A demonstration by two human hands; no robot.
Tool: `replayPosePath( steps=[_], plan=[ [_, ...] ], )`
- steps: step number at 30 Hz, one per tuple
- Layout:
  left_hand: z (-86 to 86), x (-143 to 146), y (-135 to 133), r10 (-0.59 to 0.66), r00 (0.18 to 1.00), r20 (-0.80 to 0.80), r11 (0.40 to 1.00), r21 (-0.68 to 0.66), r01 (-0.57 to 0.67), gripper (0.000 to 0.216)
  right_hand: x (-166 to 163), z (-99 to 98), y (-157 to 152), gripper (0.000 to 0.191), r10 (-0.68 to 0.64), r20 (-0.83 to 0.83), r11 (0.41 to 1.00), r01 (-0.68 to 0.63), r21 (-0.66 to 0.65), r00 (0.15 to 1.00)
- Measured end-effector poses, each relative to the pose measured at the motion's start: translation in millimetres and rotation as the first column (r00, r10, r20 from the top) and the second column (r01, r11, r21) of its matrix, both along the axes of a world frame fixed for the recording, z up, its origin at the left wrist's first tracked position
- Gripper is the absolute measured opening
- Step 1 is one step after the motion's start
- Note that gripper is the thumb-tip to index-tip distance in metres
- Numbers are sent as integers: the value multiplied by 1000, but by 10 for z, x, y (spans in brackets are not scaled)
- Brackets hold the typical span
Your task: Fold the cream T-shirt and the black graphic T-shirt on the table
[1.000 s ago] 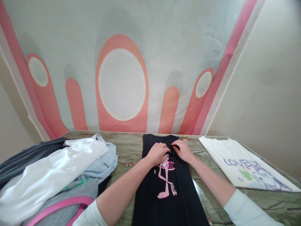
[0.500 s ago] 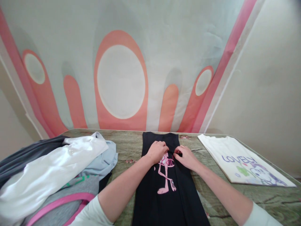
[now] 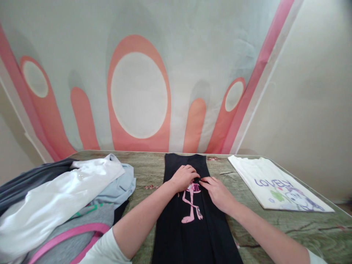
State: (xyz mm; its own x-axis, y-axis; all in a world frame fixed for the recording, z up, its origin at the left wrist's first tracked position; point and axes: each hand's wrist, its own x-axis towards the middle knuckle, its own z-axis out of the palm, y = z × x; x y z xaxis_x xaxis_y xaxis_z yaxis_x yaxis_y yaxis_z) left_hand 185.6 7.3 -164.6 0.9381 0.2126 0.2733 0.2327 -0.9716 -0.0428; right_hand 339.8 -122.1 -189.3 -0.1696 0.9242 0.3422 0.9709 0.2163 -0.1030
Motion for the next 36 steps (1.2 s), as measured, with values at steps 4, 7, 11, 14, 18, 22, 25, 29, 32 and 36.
replayPosePath(
  steps=[4, 7, 11, 14, 18, 22, 25, 29, 32, 36],
  plan=[
    [-3, 6, 12, 19, 999, 41, 999, -30, -18, 27, 7, -25, -21, 40, -13, 73, 1000, 13, -4, 997],
    [36, -23, 48, 65, 994, 88, 997, -51, -61, 29, 8, -22, -35, 43, -14, 112, 1000, 15, -14, 994],
    [88, -174, 210, 231, 960, 158, 969, -121, -213, 35, 1, -5, -38, 45, -20, 115, 1000, 22, -21, 993],
    [71, -364, 386, 348, 920, 181, 929, -202, -311, 35, 1, 6, -21, 48, -38, 92, 999, 41, -35, 995],
    [-27, -607, 524, 433, 883, 181, 882, -288, -373, 31, 12, 26, 1, 54, -45, 44, 997, 48, -53, 998],
    [-138, -716, 467, 419, 894, 160, 882, -305, -359, 25, 35, 20, 21, 56, -41, 20, 998, 42, -54, 999],
    [-183, -709, 380, 419, 893, 164, 887, -286, -363, 25, 54, -8, 44, 59, -39, 26, 997, 41, -68, 999],
    [-212, -671, 315, 442, 886, 139, 882, -250, -400, 29, 70, -28, 71, 60, -30, 42, 995, 33, -91, 999],
    [-257, -657, 300, 463, 881, 96, 873, -221, -435, 35, 70, -18, 74, 58, -35, 48, 994, 39, -97, 998],
    [-328, -646, 299, 476, 879, -8, 864, -181, -470, 45, 62, -8, 46, 56, -25, 74, 993, 33, -111, 997]
  ],
)
